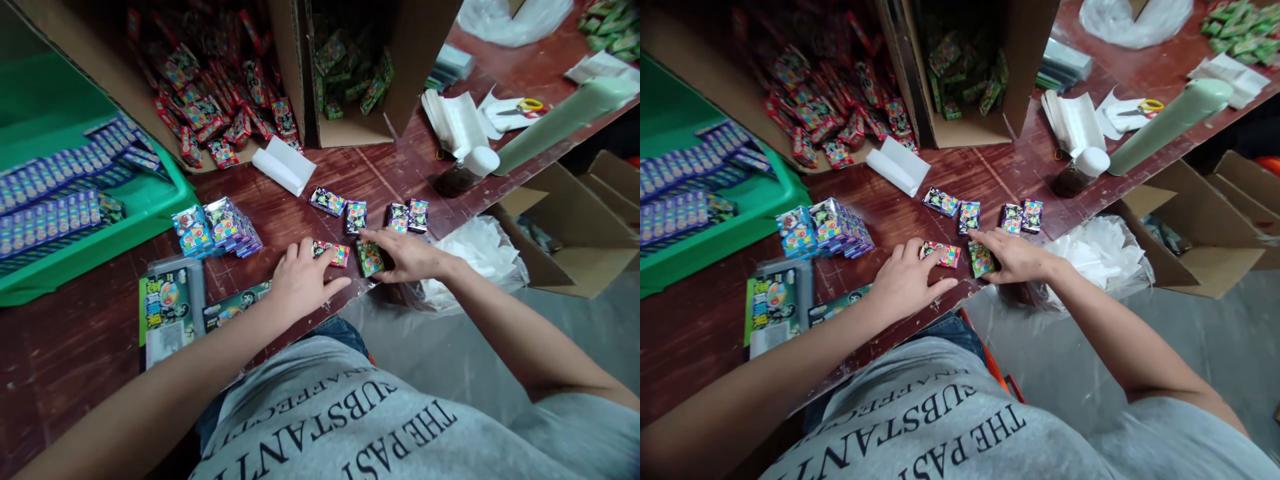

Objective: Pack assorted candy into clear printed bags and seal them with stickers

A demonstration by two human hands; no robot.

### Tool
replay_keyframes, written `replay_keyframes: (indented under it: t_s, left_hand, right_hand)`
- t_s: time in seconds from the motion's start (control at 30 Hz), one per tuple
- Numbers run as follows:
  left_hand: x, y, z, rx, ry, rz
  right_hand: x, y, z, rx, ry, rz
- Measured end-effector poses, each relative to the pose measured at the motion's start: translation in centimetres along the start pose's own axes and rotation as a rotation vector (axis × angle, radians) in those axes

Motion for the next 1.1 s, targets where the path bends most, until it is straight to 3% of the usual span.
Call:
replay_keyframes:
  t_s: [0.2, 0.43, 0.53, 0.67, 0.8, 1.0, 1.1]
  left_hand:
    - [0.4, 1.6, -2.4, -0.107, 0.087, 0.188]
    - [0.9, 2.9, -1.8, -0.187, 0.143, 0.373]
    - [1.4, 1.7, -0.1, -0.112, 0.189, 0.416]
    - [3.4, -0.5, 4.7, -0.027, 0.214, 0.291]
    - [5.1, -0.3, 8.8, 0.078, 0.111, 0.193]
    - [5.3, 1.6, 9.2, 0.029, 0.009, 0.248]
    - [5.4, 1.9, 9.1, 0.015, 0.005, 0.274]
  right_hand:
    - [0.1, 0.8, -1.4, 0.018, -0.070, -0.045]
    - [1.5, 3.5, -2.1, -0.045, -0.079, -0.164]
    - [2.1, 4.2, -2.0, -0.064, -0.061, -0.185]
    - [2.5, 4.4, -1.6, -0.063, -0.061, -0.196]
    - [3.3, 4.8, -1.7, -0.020, -0.051, -0.171]
    - [5.0, 5.4, -2.4, -0.034, -0.070, -0.210]
    - [5.0, 5.0, -2.8, 0.043, -0.128, -0.319]
Point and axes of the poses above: each hand's wrist, its own z-axis away from the middle knuckle, its own y-axis out of the palm, x = y × z, the point moved 2 cm from there along -z, towards the middle knuckle, and after that the axes turned 14 degrees about y, right-handed, at the moved point
